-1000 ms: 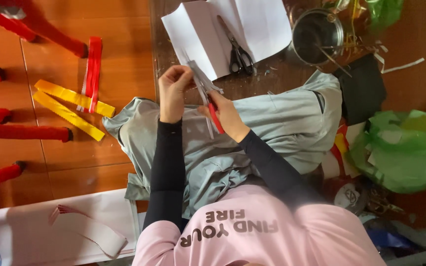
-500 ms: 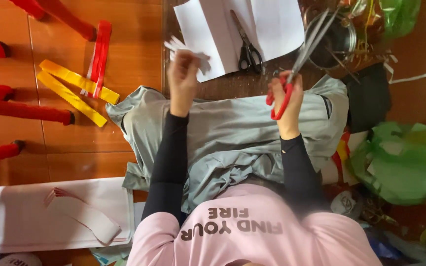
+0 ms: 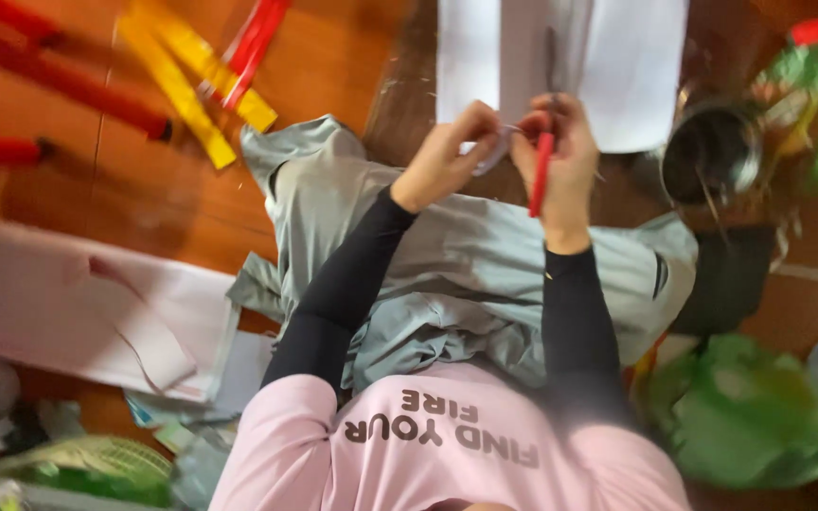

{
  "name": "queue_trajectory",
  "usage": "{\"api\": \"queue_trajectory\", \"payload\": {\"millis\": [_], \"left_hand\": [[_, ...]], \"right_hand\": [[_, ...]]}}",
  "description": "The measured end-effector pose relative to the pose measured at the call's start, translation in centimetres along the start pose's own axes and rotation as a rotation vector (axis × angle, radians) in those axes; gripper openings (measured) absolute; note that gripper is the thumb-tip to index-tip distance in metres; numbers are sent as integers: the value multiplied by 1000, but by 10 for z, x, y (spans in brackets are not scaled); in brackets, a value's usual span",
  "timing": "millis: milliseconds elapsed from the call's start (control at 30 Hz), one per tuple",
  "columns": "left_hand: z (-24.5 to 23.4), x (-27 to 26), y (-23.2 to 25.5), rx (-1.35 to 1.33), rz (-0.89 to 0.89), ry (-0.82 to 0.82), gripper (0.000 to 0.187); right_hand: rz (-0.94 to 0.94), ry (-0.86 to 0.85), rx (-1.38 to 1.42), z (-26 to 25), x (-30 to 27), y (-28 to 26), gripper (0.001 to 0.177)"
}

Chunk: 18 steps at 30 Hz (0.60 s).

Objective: Cutting and folding white paper into strips.

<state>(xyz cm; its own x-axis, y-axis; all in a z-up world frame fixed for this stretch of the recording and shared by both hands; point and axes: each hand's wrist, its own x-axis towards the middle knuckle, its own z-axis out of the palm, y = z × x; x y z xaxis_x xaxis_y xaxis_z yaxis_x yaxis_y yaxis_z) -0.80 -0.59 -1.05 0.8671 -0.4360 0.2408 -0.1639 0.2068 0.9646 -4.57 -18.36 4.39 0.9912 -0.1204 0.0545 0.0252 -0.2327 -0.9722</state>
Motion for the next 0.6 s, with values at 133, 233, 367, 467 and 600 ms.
{"api": "queue_trajectory", "payload": {"millis": [133,233,367,467,600], "left_hand": [[1,4,0,13,-51,42,16],[-7,3,12,-170,-116,-48,24],[-17,2,7,90,35,-148,37],[-31,10,-20,339,34,-79,28],[-104,29,-53,542,90,157,27]], "right_hand": [[6,-152,59,-2,4,-8,36],[3,-165,-47,-6,4,-7,35],[-102,182,146,-8,9,-30,32],[-195,251,160,-15,9,-39,32],[-179,225,127,-20,-7,-6,29]]}}
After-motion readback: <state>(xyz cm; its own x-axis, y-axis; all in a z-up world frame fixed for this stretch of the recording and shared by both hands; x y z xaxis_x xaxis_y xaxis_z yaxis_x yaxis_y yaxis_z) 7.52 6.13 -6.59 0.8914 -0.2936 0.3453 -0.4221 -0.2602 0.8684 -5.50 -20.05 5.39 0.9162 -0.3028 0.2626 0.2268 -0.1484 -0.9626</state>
